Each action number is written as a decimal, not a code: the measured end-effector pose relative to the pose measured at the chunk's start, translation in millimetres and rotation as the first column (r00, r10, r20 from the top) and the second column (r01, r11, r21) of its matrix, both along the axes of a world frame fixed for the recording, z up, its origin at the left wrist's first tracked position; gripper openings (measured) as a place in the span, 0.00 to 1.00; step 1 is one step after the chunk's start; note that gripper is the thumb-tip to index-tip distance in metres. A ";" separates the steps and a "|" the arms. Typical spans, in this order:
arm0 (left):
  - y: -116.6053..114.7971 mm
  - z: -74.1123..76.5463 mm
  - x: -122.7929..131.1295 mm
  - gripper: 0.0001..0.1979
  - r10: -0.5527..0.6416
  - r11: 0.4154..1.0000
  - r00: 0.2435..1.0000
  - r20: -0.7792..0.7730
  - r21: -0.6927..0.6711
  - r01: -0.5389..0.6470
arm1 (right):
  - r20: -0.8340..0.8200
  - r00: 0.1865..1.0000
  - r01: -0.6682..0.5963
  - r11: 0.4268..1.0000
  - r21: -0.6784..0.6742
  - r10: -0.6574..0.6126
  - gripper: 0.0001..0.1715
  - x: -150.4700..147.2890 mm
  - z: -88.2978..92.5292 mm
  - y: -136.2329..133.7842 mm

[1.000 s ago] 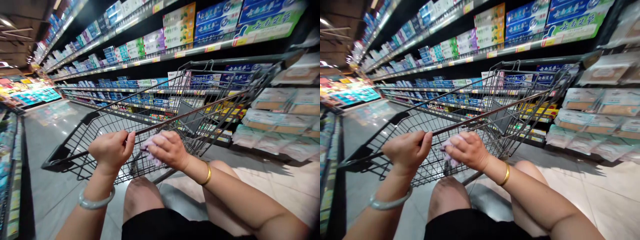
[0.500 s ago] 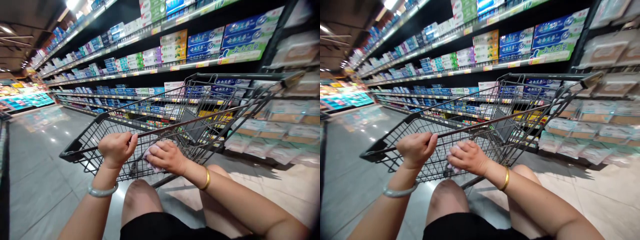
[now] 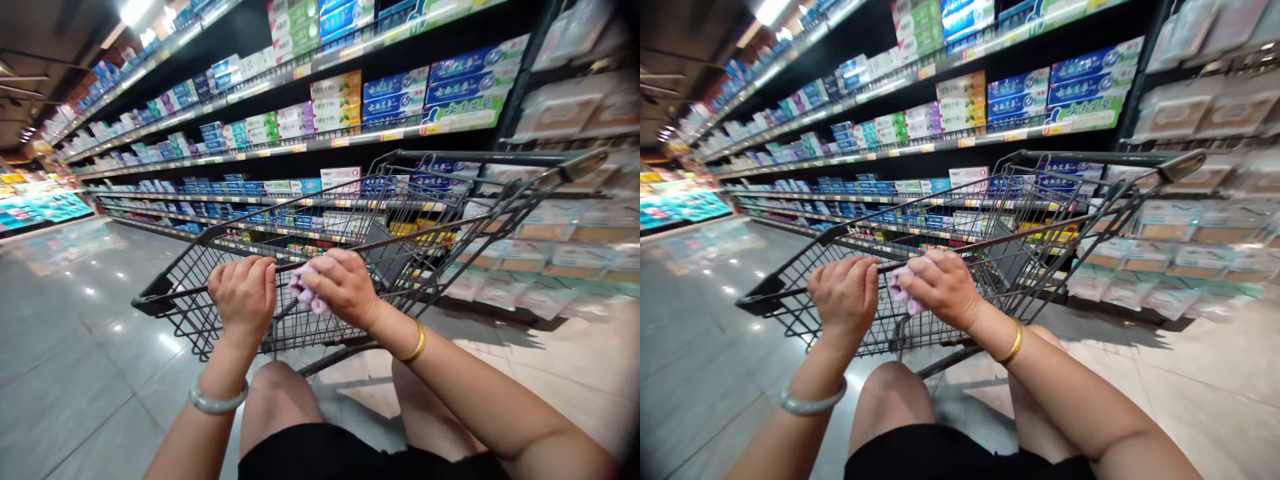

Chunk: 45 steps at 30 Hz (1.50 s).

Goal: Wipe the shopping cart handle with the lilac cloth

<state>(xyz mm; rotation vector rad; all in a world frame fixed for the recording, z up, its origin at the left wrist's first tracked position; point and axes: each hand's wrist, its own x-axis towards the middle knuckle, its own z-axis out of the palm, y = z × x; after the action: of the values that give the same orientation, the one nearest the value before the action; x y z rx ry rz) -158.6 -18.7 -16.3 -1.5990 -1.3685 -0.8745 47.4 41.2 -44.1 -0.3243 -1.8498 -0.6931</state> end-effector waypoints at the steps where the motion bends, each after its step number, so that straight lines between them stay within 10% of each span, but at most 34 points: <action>1: -0.6 -1.6 10.1 0.14 -0.040 0.999 0.998 0.043 -0.006 0.040 | -0.036 0.999 0.022 0.999 -0.026 -0.023 0.09 3.2 2.0 0.1; 5: 5.5 -8.1 44.7 0.16 -0.192 0.975 0.971 0.145 -0.083 0.205 | 0.042 0.997 0.063 0.998 -0.001 -0.063 0.10 15.6 -5.3 -0.3; 15: 26.8 -8.0 39.1 0.17 -0.063 0.994 0.976 0.207 -0.072 0.080 | -0.143 0.984 0.105 0.993 -0.048 -0.111 0.13 53.6 25.7 16.8; 24: 49.3 -2.8 1.6 0.19 -0.049 0.988 0.967 0.250 -0.129 0.083 | 0.005 0.985 0.174 0.985 0.007 -0.174 0.24 14.7 -29.6 27.7; 31: 62.3 -3.0 -6.6 0.20 -0.046 0.994 0.957 0.287 -0.083 0.072 | -0.035 0.989 0.142 0.990 -0.017 -0.143 0.13 3.3 5.2 30.9; 39: 75.0 -13.2 12.8 0.17 -0.101 0.993 0.951 0.291 0.091 0.078 | -0.047 0.995 0.090 0.996 -0.009 -0.090 0.11 6.7 -27.3 27.5; 45: 72.1 -16.9 11.3 0.16 -0.151 0.986 0.951 0.270 0.111 0.125 | -0.252 0.965 0.047 0.994 -0.100 -0.071 0.13 22.6 0.4 30.2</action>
<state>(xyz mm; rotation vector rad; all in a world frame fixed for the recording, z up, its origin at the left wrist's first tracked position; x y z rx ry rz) -147.3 53.4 -33.2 -1.5582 -1.3944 -1.2688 70.0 71.3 -43.8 -0.5079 -1.6336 -0.5774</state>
